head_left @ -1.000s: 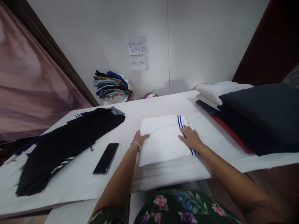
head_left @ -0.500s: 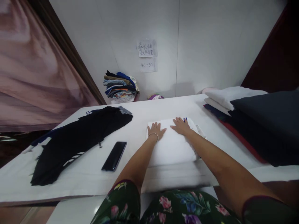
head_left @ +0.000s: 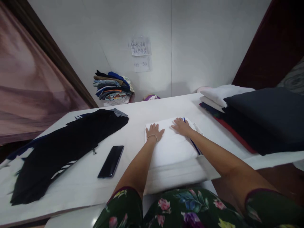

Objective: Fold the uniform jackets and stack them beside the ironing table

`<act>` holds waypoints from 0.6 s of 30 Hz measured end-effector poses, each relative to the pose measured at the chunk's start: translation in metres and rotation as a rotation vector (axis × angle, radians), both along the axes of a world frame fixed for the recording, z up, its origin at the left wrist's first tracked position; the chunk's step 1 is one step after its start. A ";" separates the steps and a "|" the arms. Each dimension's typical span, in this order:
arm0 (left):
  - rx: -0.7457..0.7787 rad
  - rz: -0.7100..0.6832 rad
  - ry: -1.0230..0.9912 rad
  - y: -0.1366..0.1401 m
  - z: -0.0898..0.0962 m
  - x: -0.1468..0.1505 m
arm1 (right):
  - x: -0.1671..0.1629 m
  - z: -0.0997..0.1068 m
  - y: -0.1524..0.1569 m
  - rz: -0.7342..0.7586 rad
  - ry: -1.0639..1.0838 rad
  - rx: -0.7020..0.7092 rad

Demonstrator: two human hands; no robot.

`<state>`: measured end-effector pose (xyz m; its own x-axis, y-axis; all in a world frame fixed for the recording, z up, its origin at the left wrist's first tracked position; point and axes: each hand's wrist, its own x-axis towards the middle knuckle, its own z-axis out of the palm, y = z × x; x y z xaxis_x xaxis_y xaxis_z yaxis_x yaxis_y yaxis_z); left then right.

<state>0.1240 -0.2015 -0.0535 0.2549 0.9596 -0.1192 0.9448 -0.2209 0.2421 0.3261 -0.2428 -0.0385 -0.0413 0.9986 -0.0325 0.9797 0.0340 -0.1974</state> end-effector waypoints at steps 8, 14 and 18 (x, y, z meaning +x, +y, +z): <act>0.005 0.010 -0.033 -0.003 0.004 0.003 | 0.003 -0.020 -0.053 0.042 -0.038 0.055; 0.117 0.056 -0.275 -0.012 0.019 -0.009 | 0.009 -0.006 -0.047 0.036 0.045 -0.017; 0.127 0.017 -0.345 -0.047 0.028 -0.033 | 0.010 0.004 -0.077 0.047 0.114 0.073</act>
<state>0.0914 -0.2489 -0.0254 0.2434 0.9656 0.0911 0.8162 -0.2546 0.5187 0.3362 -0.3197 -0.0342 -0.0875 0.9950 0.0479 0.9481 0.0980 -0.3025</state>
